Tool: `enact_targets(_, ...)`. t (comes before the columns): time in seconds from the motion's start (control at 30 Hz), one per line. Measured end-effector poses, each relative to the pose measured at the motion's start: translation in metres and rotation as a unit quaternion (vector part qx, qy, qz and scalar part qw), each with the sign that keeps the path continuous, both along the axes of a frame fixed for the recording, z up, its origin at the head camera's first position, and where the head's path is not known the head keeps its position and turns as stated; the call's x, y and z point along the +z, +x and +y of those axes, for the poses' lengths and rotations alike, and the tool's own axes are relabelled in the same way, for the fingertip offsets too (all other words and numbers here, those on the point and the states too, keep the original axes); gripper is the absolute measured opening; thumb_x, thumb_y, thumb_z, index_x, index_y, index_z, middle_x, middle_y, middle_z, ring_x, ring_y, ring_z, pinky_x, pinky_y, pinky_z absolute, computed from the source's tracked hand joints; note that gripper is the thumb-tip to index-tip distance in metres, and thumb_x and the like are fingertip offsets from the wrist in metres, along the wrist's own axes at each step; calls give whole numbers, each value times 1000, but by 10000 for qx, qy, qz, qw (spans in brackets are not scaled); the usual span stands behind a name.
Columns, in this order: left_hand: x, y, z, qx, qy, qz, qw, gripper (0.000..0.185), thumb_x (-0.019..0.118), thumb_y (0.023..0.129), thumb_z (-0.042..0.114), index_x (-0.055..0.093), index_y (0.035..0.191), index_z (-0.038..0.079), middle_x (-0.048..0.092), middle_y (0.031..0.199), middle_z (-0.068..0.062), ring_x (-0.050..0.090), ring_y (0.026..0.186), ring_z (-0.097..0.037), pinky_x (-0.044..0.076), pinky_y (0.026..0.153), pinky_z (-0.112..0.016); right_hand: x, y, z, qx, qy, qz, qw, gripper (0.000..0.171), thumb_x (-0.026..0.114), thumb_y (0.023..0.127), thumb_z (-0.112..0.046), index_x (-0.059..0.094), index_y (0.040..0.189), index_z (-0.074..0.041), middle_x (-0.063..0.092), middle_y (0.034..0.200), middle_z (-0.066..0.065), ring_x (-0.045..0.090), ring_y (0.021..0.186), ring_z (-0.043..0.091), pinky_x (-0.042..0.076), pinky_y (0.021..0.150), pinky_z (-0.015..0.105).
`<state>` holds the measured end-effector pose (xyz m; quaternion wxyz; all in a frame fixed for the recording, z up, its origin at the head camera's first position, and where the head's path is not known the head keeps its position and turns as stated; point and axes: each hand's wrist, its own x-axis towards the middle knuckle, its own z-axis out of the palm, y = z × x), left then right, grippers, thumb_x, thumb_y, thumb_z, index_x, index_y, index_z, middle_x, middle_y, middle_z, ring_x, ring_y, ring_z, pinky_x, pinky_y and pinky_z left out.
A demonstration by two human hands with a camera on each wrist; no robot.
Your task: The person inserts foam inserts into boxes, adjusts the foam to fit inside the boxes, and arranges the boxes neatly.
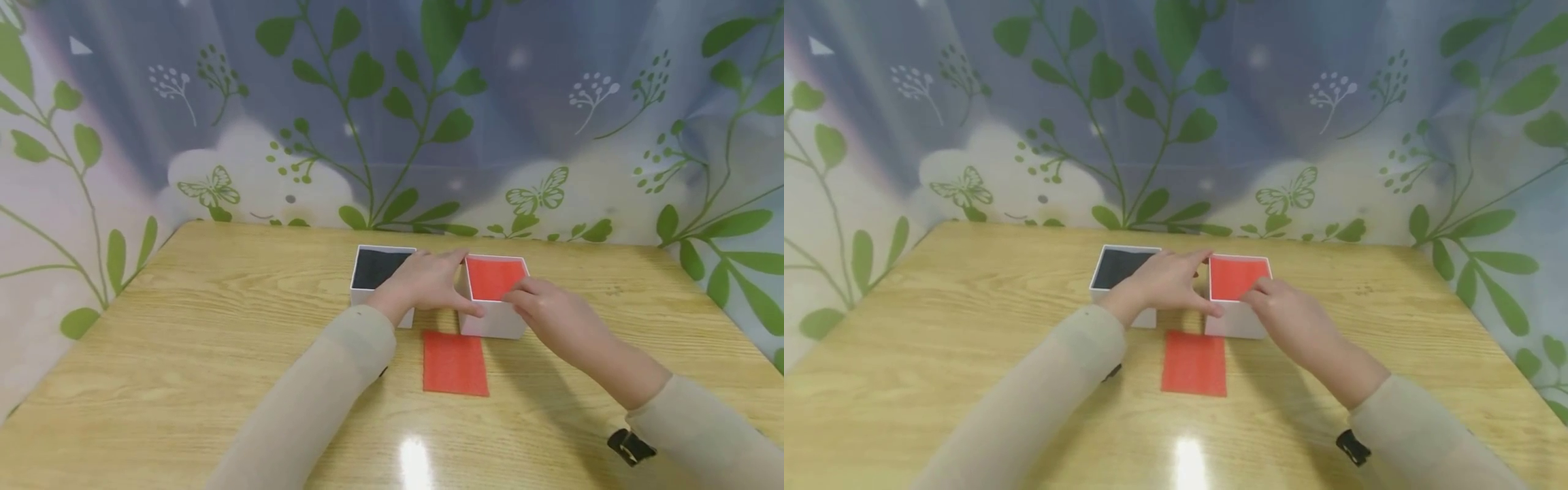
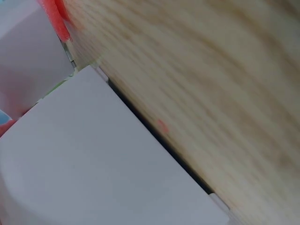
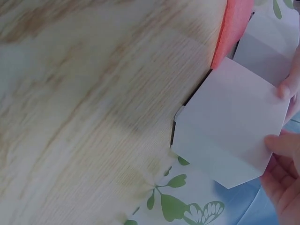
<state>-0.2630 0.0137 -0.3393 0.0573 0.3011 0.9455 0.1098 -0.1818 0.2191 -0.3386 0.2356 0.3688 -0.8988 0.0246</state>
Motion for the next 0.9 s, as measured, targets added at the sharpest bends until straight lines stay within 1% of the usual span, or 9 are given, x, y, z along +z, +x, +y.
enact_targets(0.23,-1,-1,0,-56,94,74,9999,107,59,68,76,24,149,16,48,136,9,45,123,-18,22,108,-41,2,1,-1,-27,36,56,10000,27,78,65,9,69,88,-2,57,80,5,58,70,18,51,55,29)
enact_targets(0.4,-3,-1,0,-73,142,104,9998,107,60,68,75,25,148,15,47,137,8,45,123,-14,21,109,-42,-2,3,-1,69,-116,113,9998,29,77,66,10,68,91,-1,58,83,6,59,71,18,52,55,30)
enact_targets(0.5,-3,-1,0,-73,140,127,9998,107,59,67,76,25,148,15,48,136,9,46,122,-14,21,108,-41,-4,4,-1,225,-308,151,9992,33,76,66,9,66,96,-1,60,88,8,60,75,21,53,59,33)
enact_targets(0.67,-3,0,0,-49,145,131,9998,108,59,66,77,25,148,16,49,135,9,47,122,-17,22,108,-41,-7,10,-7,640,-498,155,9966,37,78,67,4,66,101,-3,60,97,9,60,80,24,53,65,36)
enact_targets(0.77,-3,1,0,-65,141,167,9997,108,59,66,77,25,148,16,50,134,9,47,121,-17,22,108,-41,-10,15,-12,910,-471,105,9947,41,80,65,1,67,104,-4,60,99,7,60,81,22,53,65,35)
enact_targets(0.9,-3,1,-1,-85,118,263,9995,107,60,67,76,27,148,14,52,132,9,49,119,-15,23,108,-41,-19,21,-21,1072,-213,-223,9938,43,82,66,-7,66,106,-2,61,104,9,62,92,23,54,72,36)
